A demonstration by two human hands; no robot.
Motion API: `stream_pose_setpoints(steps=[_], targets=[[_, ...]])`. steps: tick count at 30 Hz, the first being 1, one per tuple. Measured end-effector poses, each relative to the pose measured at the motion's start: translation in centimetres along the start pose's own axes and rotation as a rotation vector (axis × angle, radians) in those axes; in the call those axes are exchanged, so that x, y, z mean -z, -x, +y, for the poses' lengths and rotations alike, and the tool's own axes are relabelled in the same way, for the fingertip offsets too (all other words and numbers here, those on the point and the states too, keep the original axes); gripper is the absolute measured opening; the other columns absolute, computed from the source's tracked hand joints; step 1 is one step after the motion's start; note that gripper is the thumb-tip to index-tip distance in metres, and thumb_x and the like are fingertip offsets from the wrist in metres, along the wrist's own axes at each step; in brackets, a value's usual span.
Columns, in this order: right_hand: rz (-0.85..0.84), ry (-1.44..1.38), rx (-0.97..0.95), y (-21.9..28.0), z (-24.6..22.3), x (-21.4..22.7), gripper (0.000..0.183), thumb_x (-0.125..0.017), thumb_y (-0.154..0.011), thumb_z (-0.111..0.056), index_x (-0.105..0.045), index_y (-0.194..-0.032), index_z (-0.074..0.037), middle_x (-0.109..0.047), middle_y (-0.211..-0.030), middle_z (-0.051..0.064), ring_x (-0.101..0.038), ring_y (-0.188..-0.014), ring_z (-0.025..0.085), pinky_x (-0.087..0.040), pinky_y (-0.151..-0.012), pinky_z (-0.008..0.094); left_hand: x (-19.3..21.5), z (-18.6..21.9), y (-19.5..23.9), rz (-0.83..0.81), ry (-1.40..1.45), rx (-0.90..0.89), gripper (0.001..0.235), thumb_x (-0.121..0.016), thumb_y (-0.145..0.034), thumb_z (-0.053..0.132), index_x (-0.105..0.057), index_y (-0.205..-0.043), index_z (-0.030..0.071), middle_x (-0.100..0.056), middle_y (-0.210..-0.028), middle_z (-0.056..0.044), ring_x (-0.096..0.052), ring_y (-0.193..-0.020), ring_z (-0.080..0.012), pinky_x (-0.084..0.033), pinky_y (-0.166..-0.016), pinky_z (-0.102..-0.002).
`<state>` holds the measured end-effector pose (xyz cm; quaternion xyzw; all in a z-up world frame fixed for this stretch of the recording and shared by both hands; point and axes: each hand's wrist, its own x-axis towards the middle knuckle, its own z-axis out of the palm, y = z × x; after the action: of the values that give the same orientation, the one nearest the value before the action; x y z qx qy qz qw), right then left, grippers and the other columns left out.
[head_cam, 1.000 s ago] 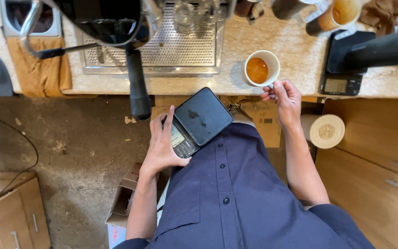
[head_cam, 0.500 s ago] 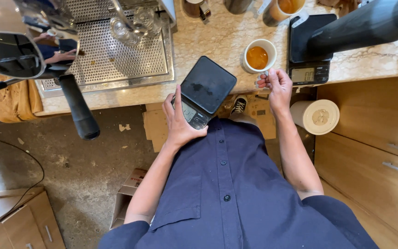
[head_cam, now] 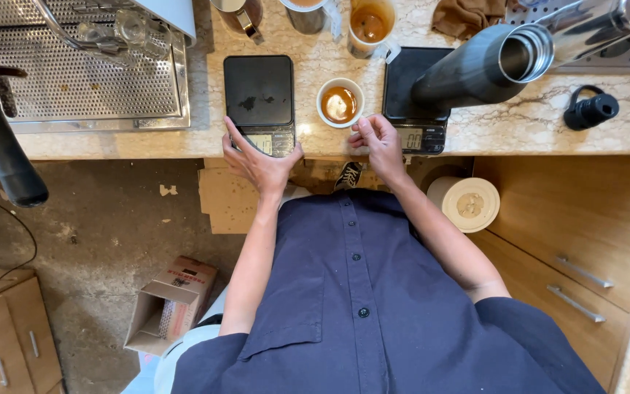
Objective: Barista preparing espresso-based drinks, including weighing grounds, pulling shots, steaming milk, and pouring latte art.
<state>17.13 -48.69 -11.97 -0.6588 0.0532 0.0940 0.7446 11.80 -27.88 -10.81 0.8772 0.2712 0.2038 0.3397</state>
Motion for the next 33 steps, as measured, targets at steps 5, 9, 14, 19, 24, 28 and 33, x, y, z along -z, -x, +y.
stream_pose_setpoints(steps=[5, 9, 14, 19, 24, 28, 33], targets=[[-0.070, 0.073, -0.020, 0.1, -1.9, 0.8, 0.022, -0.058, -0.097, -0.021, -0.054, -0.105, 0.000, -0.064, -0.091, 0.019, -0.068, -0.070, 0.022, -0.059, -0.066, 0.030, -0.7, 1.4, 0.9, 0.038, -0.118, 0.022, 0.132, -0.090, -0.048, 0.045, -0.015, -0.152, 0.014, -0.030, -0.135, -0.022, -0.032, -0.126, -0.0399, -0.021, -0.096, -0.063], [-0.088, 0.320, -0.105, 3.2, -4.6, 3.0, 0.021, -0.067, -0.090, -0.019, -0.055, -0.093, -0.002, -0.060, -0.078, 0.015, -0.065, -0.058, 0.019, -0.055, -0.054, 0.029, -0.8, 1.2, 1.5, -0.055, -0.149, -0.006, 0.122, -0.087, -0.062, 0.047, -0.012, -0.152, 0.009, -0.014, -0.148, -0.028, -0.012, -0.138, -0.0466, -0.003, -0.102, -0.074], [0.037, 0.484, -0.410, 6.5, -5.5, 9.9, 0.029, -0.063, -0.091, -0.028, -0.063, -0.080, -0.001, -0.064, -0.070, 0.017, -0.063, -0.054, 0.018, -0.052, -0.046, 0.026, -0.1, 3.3, 1.5, -0.077, -0.068, -0.229, 0.105, -0.083, -0.070, 0.045, -0.023, -0.148, 0.008, -0.011, -0.150, -0.023, -0.008, -0.140, -0.0416, -0.003, -0.103, -0.072], [0.321, 0.299, -0.460, 6.1, -0.5, 13.7, 0.039, -0.056, -0.098, -0.038, -0.063, -0.078, -0.004, -0.063, -0.069, 0.013, -0.061, -0.052, 0.011, -0.050, -0.043, 0.019, -0.7, 7.0, 0.2, -0.101, 0.149, -0.586, 0.075, -0.081, -0.072, 0.035, -0.048, -0.133, 0.005, -0.026, -0.145, -0.022, -0.024, -0.135, -0.0409, -0.019, -0.108, -0.060], [0.310, 0.307, -0.349, 6.2, -3.9, 13.1, 0.025, -0.066, -0.089, -0.029, -0.066, -0.084, -0.005, -0.066, -0.073, 0.013, -0.065, -0.058, 0.014, -0.052, -0.047, 0.021, -1.8, 12.5, -2.8, -0.494, 0.018, -0.637, 0.104, -0.090, -0.057, 0.020, -0.033, -0.145, 0.016, -0.027, -0.144, -0.021, -0.030, -0.133, -0.0445, -0.034, -0.102, -0.059], [0.200, 0.305, -0.396, 7.5, -4.9, 14.3, 0.021, -0.065, -0.087, -0.025, -0.065, -0.086, -0.004, -0.068, -0.077, 0.013, -0.065, -0.062, 0.015, -0.053, -0.052, 0.024, -2.7, 13.6, -4.1, -0.610, -0.063, -0.601, 0.105, -0.084, -0.057, 0.020, -0.028, -0.145, 0.015, -0.050, -0.123, -0.016, -0.054, -0.110, -0.0389, -0.047, -0.076, -0.053], [0.122, 0.366, -0.394, 6.3, -4.8, 19.7, 0.021, -0.064, -0.089, -0.024, -0.065, -0.089, -0.002, -0.067, -0.080, 0.015, -0.065, -0.065, 0.016, -0.054, -0.056, 0.025, -5.0, 12.2, -4.1, -0.508, -0.066, -0.618, 0.099, -0.078, -0.044, 0.019, -0.046, -0.138, 0.016, -0.059, -0.096, -0.010, -0.060, -0.088, -0.0330, -0.049, -0.076, -0.045]])
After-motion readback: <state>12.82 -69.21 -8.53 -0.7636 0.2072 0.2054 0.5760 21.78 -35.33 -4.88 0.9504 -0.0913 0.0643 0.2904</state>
